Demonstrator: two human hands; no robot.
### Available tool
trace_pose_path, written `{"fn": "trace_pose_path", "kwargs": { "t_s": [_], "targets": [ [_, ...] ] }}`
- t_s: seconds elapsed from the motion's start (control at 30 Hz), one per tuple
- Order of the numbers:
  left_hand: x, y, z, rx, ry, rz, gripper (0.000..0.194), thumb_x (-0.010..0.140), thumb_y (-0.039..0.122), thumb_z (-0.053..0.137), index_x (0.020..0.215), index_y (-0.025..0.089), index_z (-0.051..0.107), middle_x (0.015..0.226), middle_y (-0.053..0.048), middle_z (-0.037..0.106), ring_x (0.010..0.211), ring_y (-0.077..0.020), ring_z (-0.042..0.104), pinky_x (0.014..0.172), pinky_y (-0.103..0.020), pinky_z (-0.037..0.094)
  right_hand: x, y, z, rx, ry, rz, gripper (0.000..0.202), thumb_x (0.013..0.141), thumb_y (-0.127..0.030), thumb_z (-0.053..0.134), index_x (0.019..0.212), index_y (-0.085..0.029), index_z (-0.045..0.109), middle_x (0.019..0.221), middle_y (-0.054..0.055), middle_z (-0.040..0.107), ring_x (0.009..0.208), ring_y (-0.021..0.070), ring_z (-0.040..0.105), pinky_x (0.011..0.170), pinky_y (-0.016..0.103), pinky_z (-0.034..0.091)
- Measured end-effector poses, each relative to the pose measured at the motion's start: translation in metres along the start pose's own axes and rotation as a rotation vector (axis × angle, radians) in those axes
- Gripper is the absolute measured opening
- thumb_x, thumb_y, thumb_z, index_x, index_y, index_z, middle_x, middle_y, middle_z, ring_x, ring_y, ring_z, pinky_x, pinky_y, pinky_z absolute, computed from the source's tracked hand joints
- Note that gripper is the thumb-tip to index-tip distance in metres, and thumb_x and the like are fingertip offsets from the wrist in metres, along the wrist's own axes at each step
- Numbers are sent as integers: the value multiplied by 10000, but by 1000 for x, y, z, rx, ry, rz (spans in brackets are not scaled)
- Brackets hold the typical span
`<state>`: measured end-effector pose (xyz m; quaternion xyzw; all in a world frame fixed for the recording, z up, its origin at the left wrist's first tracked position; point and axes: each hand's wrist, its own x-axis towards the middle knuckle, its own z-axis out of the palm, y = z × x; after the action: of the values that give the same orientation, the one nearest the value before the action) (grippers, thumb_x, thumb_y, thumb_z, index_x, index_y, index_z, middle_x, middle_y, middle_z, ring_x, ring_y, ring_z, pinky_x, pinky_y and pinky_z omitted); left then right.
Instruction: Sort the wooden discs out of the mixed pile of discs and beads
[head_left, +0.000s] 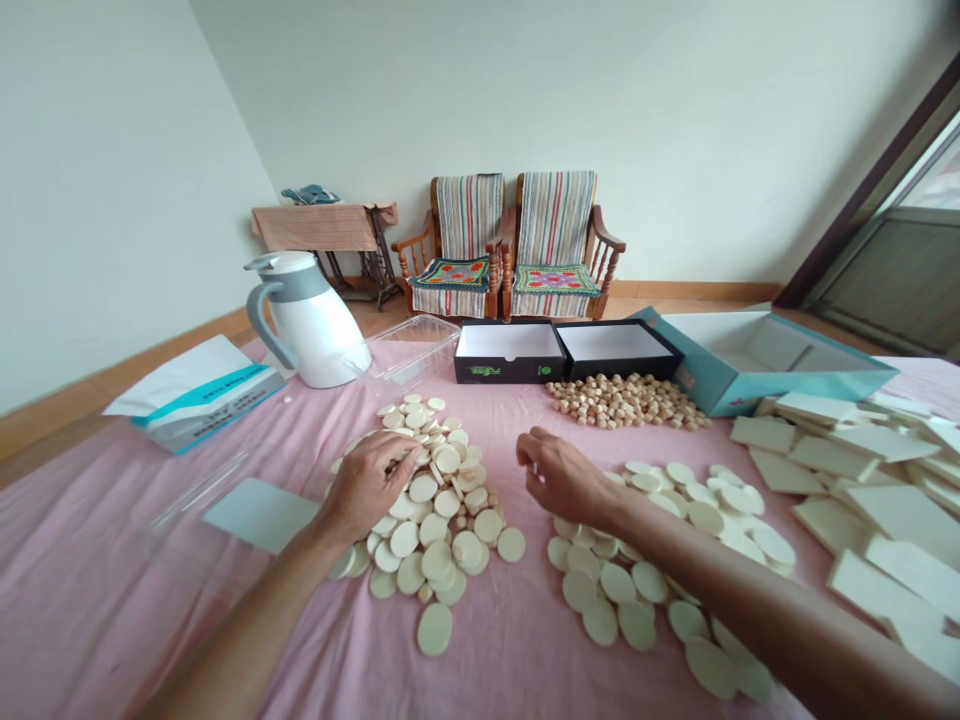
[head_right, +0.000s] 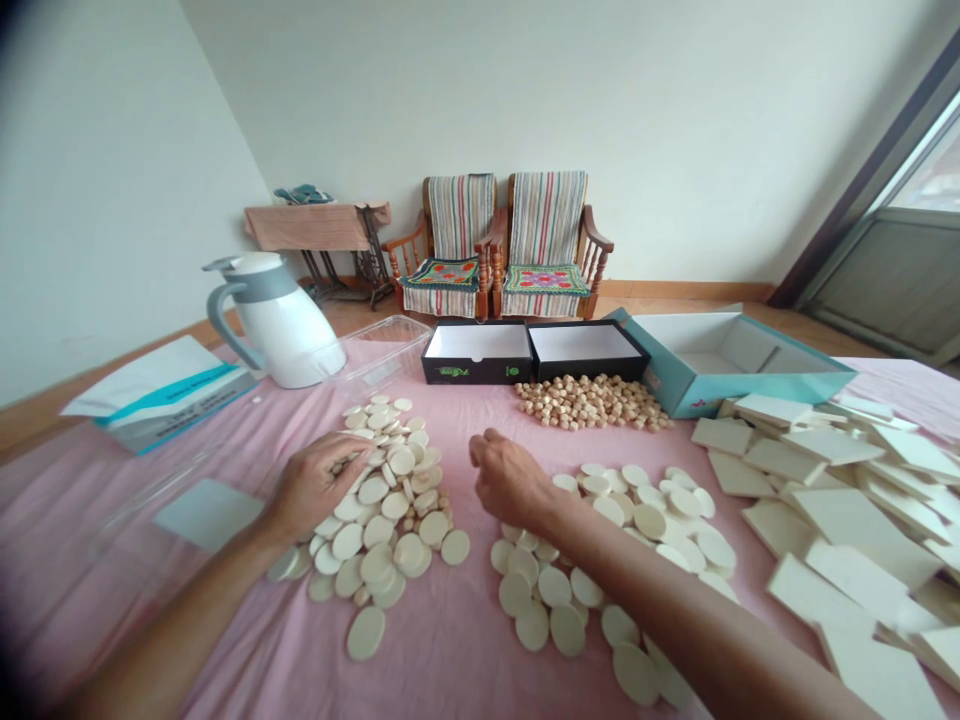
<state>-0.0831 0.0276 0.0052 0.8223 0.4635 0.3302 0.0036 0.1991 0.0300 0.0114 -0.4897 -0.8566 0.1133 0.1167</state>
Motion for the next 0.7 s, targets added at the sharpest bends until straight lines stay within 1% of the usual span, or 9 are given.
{"fn": "trace_pose_path", "kwargs": {
  "t_s": [0.07,0.2,0.27,0.33,0.4,0.43,0.53,0.6,0.7],
  "targets": [
    [0,1,-1,-2,1,-2,194,899,258,476,894,163,646,915,-66,681,902,-186,619,837,-306,480,10,22,-10,-116,57,110,236,725,3,443,883,-142,542,902,80,559,723,139,522,602,246,326],
    [0,2,-1,10,4,5,202,896,261,474,881,164,650,907,-67,683,896,-190,621,834,-312,483,26,61,-31,-317,99,314,220,778,-18,439,913,-139,564,934,107,550,768,174,539,592,265,315],
    [0,1,-2,19,7,9,203,895,259,473,886,163,650,905,-69,682,892,-192,622,829,-313,485,30,68,-38,-350,124,352,212,808,-35,420,925,-126,572,952,133,545,811,204,544,607,279,325],
    [0,0,-2,23,6,12,202,894,255,471,890,161,650,902,-71,681,892,-194,622,826,-314,486,32,67,-41,-370,172,350,215,823,-45,406,928,-117,579,987,157,542,868,236,540,636,296,345],
    [0,-1,-2,24,3,10,202,895,250,468,890,160,649,906,-73,680,900,-196,619,828,-316,485,32,56,-39,-336,188,283,236,812,-33,408,934,-121,590,991,151,554,888,238,540,675,305,371],
    [0,-1,-2,24,3,8,203,895,249,467,889,160,649,907,-73,680,901,-196,619,829,-317,485,31,48,-35,-280,167,213,250,797,-19,417,934,-126,596,979,136,566,877,223,546,696,302,384],
    [0,-1,-2,17,8,3,200,892,255,473,890,164,651,912,-70,681,897,-194,622,830,-315,487,23,17,-20,0,2,-99,308,726,18,464,944,-147,603,943,80,601,840,165,564,752,266,419],
    [0,0,-2,12,11,4,196,892,257,477,895,163,649,913,-69,682,893,-191,625,829,-312,487,16,-3,-10,149,-78,-263,317,703,11,492,945,-160,603,944,64,612,844,151,572,763,246,436],
    [1,3,-3,14,18,12,194,899,257,474,891,161,642,906,-71,682,890,-189,625,825,-311,486,7,-23,1,214,-83,-315,295,719,-11,506,939,-180,607,945,80,615,855,164,576,744,245,444]
  ]
}}
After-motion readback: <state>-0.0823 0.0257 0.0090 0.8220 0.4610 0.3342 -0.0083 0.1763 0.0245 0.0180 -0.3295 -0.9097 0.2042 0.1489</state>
